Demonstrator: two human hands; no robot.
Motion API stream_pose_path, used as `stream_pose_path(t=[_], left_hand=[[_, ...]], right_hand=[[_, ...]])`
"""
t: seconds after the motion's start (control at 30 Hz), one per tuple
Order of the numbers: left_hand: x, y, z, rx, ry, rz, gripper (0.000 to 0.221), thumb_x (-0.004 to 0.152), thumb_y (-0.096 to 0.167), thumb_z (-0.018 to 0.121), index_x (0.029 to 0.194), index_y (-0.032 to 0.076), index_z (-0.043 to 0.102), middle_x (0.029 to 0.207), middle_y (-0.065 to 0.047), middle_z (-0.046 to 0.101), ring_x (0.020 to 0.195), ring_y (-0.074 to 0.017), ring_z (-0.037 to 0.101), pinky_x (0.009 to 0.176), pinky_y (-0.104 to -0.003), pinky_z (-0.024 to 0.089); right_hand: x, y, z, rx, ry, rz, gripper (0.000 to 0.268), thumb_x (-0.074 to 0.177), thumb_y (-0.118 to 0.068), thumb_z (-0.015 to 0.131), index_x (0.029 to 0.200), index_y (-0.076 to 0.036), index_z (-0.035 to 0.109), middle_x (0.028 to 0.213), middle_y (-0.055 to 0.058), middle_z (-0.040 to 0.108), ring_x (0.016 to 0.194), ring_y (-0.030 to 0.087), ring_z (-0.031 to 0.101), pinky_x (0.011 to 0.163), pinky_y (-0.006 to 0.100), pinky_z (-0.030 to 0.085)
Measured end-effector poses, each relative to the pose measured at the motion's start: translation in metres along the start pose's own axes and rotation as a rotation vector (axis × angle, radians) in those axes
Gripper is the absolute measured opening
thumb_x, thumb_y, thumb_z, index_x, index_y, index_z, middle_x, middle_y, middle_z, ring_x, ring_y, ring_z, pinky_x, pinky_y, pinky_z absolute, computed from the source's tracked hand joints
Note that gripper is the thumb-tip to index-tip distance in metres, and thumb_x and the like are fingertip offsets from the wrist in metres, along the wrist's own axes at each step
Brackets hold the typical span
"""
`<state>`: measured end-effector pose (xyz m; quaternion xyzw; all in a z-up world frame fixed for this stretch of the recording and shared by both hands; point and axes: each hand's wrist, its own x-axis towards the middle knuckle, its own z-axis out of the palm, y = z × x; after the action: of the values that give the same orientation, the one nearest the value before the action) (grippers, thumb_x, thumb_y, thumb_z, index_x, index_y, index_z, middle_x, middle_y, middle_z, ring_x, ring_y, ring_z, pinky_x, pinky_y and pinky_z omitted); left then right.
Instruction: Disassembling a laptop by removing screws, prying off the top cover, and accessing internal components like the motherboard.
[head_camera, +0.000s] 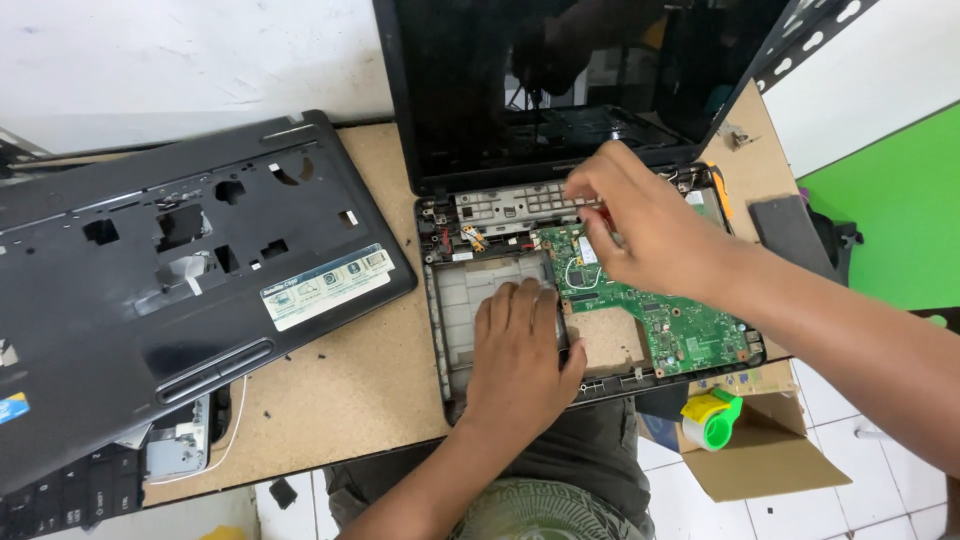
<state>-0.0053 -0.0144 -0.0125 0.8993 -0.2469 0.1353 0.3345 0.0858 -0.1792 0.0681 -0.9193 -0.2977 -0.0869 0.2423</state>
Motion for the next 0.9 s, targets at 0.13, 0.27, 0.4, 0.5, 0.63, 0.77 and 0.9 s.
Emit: stream_pose_path(t=[0.13,0.27,0.4,0.5,0.63,0.77,0.9], left_hand=[[0.0,-0.001,0.001,0.023,0.008,0.005,0.054,0.077,0.023,0.065,0.118,-0.009,0.052,0.112,-0.027,0.048,0.113,-0.0418,0.043,0.093,-0.053,0.033],[0.002,0.0,-0.001,0.045,-0.009,0.017,0.053,0.077,0.024,0.067,0.118,-0.008,0.054,0.112,-0.026,0.049,0.112,-0.0399,0.044,0.093,-0.052,0.034],[0.002,0.0,-0.002,0.041,-0.012,0.006,0.053,0.076,0.024,0.067,0.117,-0.007,0.056,0.112,-0.026,0.049,0.112,-0.0401,0.044,0.092,-0.052,0.034],[0.001,0.0,-0.003,0.032,-0.027,-0.006,0.052,0.076,0.024,0.067,0.116,-0.007,0.057,0.113,-0.026,0.05,0.112,-0.0396,0.044,0.092,-0.052,0.034],[0.002,0.0,-0.002,0.026,-0.028,-0.004,0.051,0.076,0.024,0.067,0.116,-0.007,0.057,0.113,-0.025,0.049,0.113,-0.0393,0.043,0.093,-0.052,0.034],[0.004,0.001,-0.003,-0.003,-0.065,-0.018,0.048,0.079,0.022,0.064,0.116,-0.008,0.058,0.115,-0.026,0.049,0.115,-0.0398,0.042,0.095,-0.053,0.03],[0.003,0.002,-0.001,-0.026,-0.067,-0.04,0.049,0.078,0.021,0.065,0.116,-0.009,0.058,0.115,-0.026,0.05,0.115,-0.0396,0.042,0.095,-0.054,0.03]], right_hand=[[-0.006,0.007,0.01,0.163,0.074,0.067,0.02,0.082,0.001,0.06,0.1,-0.005,0.056,0.077,0.008,0.054,0.059,0.025,0.059,0.051,0.035,0.049],[-0.01,-0.003,0.009,0.391,0.175,0.184,0.03,0.077,0.005,0.071,0.103,0.002,0.055,0.08,0.012,0.066,0.063,0.02,0.061,0.062,0.032,0.053],[-0.015,-0.006,0.009,0.519,0.276,0.233,0.02,0.075,0.009,0.073,0.087,0.007,0.058,0.082,0.018,0.067,0.073,0.02,0.06,0.067,0.034,0.052],[-0.028,0.019,0.022,0.61,0.34,0.25,0.02,0.075,0.008,0.075,0.089,0.004,0.062,0.085,0.015,0.061,0.077,0.019,0.06,0.071,0.03,0.053],[-0.029,0.016,0.021,0.587,0.367,0.261,0.019,0.078,0.011,0.072,0.095,0.005,0.066,0.084,0.014,0.058,0.075,0.019,0.058,0.07,0.032,0.053],[-0.025,0.008,0.019,0.626,0.391,0.216,0.026,0.082,0.012,0.065,0.107,0.008,0.058,0.086,0.017,0.064,0.076,0.02,0.06,0.073,0.033,0.053],[-0.026,0.009,0.023,0.683,0.382,0.23,0.025,0.084,0.008,0.064,0.108,0.005,0.058,0.088,0.013,0.064,0.076,0.014,0.059,0.074,0.03,0.052]])
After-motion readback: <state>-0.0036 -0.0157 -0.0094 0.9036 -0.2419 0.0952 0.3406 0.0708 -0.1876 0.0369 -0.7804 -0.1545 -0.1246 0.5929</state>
